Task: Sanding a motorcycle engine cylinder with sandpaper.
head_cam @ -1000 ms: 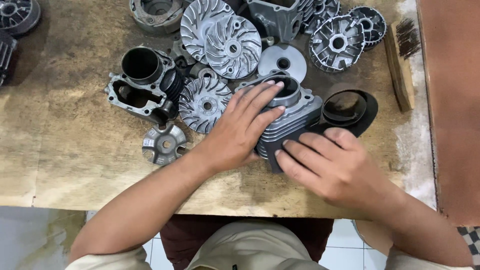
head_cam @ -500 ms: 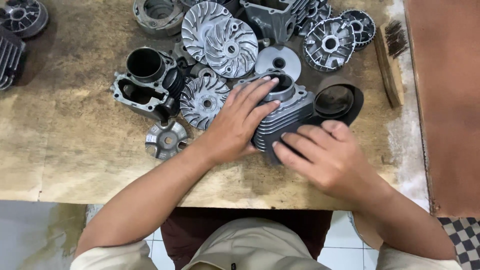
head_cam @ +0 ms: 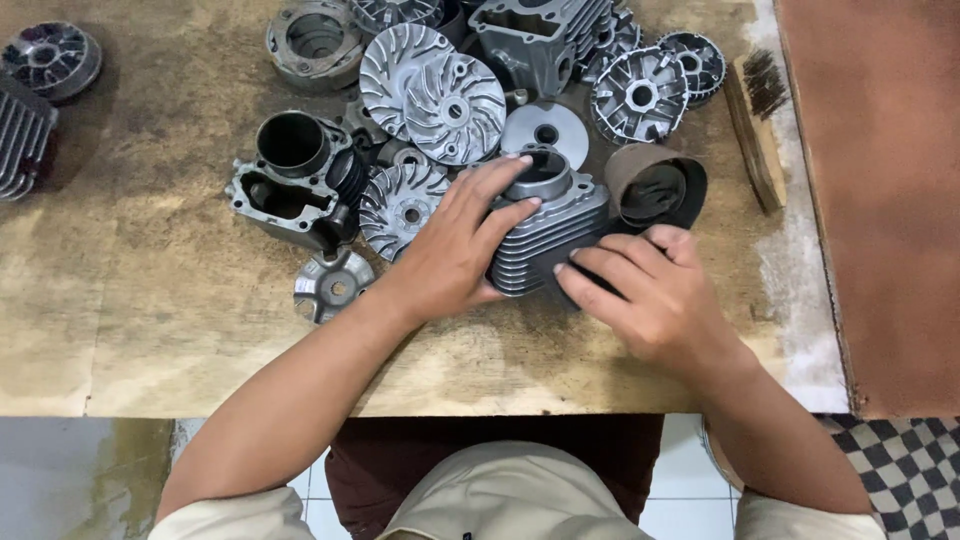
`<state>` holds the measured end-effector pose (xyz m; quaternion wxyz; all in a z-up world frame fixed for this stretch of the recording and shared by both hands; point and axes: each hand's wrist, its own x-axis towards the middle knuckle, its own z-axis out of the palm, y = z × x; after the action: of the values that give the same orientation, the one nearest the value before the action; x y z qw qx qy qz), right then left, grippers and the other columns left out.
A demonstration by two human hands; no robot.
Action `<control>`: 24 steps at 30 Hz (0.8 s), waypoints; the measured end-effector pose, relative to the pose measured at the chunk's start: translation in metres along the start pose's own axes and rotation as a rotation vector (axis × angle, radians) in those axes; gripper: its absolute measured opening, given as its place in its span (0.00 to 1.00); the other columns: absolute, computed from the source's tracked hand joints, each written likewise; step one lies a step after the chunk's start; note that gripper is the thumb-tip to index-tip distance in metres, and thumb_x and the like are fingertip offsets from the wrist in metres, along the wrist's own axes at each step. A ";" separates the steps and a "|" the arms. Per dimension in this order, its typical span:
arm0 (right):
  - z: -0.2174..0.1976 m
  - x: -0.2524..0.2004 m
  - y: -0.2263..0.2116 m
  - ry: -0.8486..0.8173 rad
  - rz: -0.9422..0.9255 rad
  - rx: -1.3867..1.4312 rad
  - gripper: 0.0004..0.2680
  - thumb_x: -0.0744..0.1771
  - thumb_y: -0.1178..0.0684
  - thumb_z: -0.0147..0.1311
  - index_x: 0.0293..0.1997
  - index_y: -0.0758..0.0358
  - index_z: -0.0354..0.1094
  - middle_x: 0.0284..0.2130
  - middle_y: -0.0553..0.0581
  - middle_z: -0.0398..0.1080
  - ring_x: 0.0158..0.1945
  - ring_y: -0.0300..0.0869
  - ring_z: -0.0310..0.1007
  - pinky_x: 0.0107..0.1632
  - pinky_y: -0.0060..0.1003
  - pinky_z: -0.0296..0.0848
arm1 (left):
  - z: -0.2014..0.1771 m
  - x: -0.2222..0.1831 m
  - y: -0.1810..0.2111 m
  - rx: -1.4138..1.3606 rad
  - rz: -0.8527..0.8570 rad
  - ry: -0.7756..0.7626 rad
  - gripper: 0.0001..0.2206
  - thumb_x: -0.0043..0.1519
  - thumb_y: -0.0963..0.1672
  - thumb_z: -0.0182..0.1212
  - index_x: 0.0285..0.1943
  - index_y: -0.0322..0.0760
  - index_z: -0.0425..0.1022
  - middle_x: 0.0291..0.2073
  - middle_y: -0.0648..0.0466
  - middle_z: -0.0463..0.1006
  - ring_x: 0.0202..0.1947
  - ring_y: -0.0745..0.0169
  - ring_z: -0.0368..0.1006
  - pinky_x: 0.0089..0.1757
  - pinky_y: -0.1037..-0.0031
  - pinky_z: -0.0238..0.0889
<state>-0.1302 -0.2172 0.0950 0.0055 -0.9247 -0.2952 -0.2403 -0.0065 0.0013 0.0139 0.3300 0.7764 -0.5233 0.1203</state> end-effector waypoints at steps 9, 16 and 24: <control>0.035 -0.016 0.029 0.283 -0.112 0.057 0.18 0.75 0.47 0.31 0.43 0.51 0.77 0.39 0.53 0.74 0.43 0.45 0.74 0.53 0.43 0.60 | 0.003 0.000 -0.009 0.004 0.153 0.023 0.46 0.45 0.50 0.84 0.71 0.35 0.61 0.72 0.36 0.58 0.72 0.27 0.55 0.65 0.38 0.51; 0.045 -0.015 0.021 0.299 -0.125 0.102 0.15 0.74 0.52 0.34 0.43 0.51 0.77 0.40 0.53 0.74 0.44 0.45 0.73 0.55 0.45 0.60 | 0.003 -0.001 -0.011 0.004 0.150 0.008 0.46 0.46 0.51 0.82 0.72 0.35 0.61 0.72 0.35 0.57 0.73 0.27 0.55 0.65 0.37 0.50; 0.050 -0.020 0.013 0.289 -0.080 0.163 0.12 0.73 0.54 0.41 0.45 0.48 0.77 0.41 0.51 0.75 0.42 0.45 0.72 0.51 0.45 0.61 | 0.002 0.000 -0.008 -0.005 0.155 0.007 0.45 0.49 0.52 0.83 0.73 0.35 0.60 0.72 0.35 0.57 0.72 0.26 0.55 0.65 0.38 0.51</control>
<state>-0.1152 -0.2312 0.0431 0.1133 -0.8645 -0.3465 -0.3460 0.0005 0.0021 0.0092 0.3235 0.7324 -0.5809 0.1466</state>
